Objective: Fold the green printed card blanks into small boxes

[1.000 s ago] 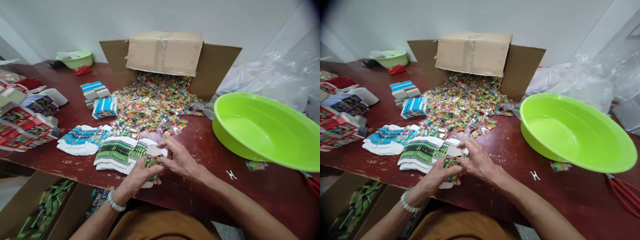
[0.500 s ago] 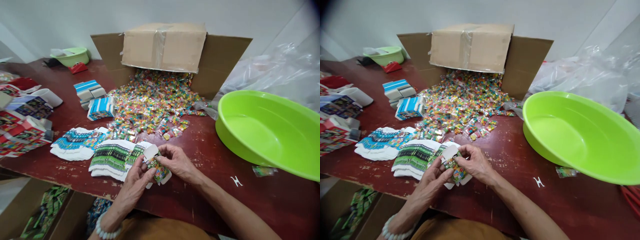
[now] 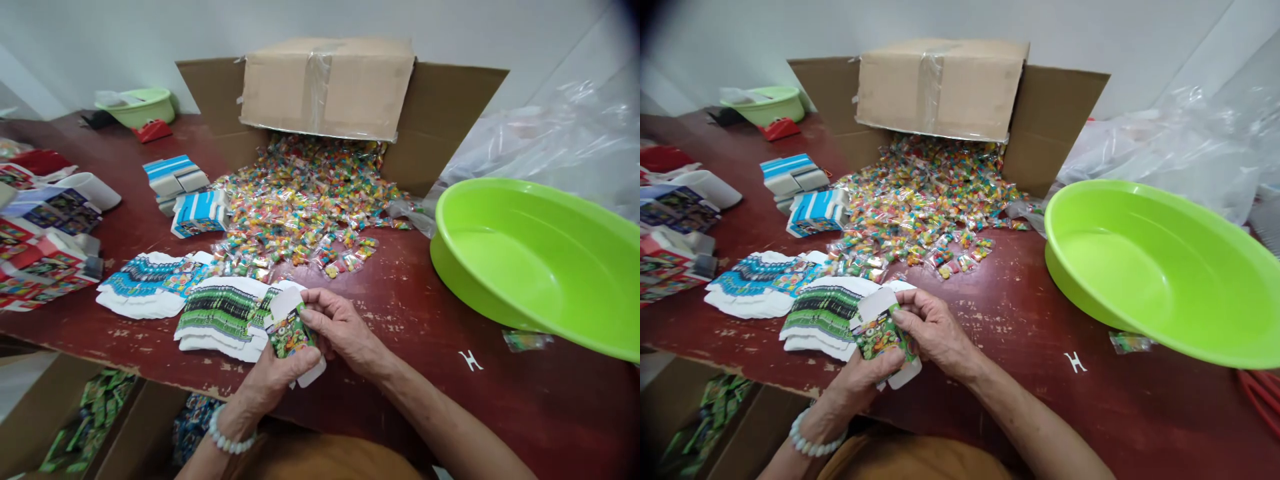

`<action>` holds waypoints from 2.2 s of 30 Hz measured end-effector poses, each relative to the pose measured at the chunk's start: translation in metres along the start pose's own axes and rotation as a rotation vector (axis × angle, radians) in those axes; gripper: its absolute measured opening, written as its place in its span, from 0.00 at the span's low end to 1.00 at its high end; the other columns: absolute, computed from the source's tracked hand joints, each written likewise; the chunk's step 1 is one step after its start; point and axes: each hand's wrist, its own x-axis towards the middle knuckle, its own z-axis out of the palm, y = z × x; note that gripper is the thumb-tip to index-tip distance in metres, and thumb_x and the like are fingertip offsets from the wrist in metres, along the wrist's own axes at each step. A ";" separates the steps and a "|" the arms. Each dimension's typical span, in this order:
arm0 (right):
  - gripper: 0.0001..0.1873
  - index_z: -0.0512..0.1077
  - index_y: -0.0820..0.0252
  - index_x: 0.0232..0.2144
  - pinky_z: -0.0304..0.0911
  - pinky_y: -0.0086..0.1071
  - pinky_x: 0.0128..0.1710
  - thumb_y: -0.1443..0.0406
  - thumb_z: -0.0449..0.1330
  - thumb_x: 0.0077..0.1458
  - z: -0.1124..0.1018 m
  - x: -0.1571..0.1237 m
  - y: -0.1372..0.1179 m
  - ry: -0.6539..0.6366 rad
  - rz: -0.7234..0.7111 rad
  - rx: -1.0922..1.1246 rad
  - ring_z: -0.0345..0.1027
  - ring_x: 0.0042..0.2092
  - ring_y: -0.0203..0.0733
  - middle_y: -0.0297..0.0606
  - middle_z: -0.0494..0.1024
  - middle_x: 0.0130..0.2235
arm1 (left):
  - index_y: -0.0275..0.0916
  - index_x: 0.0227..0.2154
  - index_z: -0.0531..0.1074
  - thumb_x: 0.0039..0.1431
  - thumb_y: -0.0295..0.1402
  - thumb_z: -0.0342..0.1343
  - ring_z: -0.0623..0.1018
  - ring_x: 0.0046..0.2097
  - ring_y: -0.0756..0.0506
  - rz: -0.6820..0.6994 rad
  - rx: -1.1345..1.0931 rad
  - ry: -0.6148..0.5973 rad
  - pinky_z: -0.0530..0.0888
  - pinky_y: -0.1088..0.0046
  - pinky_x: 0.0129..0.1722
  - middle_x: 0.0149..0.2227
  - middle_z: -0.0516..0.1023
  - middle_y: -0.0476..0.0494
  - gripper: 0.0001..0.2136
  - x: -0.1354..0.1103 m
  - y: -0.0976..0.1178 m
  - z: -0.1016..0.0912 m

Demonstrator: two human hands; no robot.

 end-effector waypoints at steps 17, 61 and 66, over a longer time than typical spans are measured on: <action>0.19 0.73 0.56 0.51 0.66 0.32 0.36 0.64 0.59 0.56 0.002 0.002 -0.005 0.275 -0.171 -0.479 0.73 0.34 0.40 0.33 0.80 0.31 | 0.42 0.54 0.60 0.45 0.39 0.70 0.82 0.38 0.44 0.181 0.105 0.371 0.79 0.71 0.36 0.41 0.82 0.44 0.35 0.005 0.022 0.017; 0.06 0.75 0.60 0.30 0.66 0.27 0.21 0.62 0.65 0.51 -0.008 0.014 -0.009 0.052 0.048 -0.354 0.68 0.23 0.33 0.34 0.79 0.29 | 0.35 0.47 0.74 0.60 0.58 0.49 0.72 0.16 0.49 -0.165 -0.101 0.102 0.68 0.76 0.16 0.24 0.79 0.43 0.30 0.001 0.021 0.012; 0.09 0.74 0.62 0.29 0.65 0.27 0.19 0.60 0.66 0.50 -0.008 0.016 -0.012 0.085 0.080 -0.284 0.67 0.22 0.33 0.33 0.76 0.27 | 0.32 0.42 0.78 0.60 0.59 0.47 0.72 0.16 0.49 -0.153 -0.052 0.070 0.68 0.76 0.16 0.19 0.75 0.44 0.32 0.002 0.016 0.007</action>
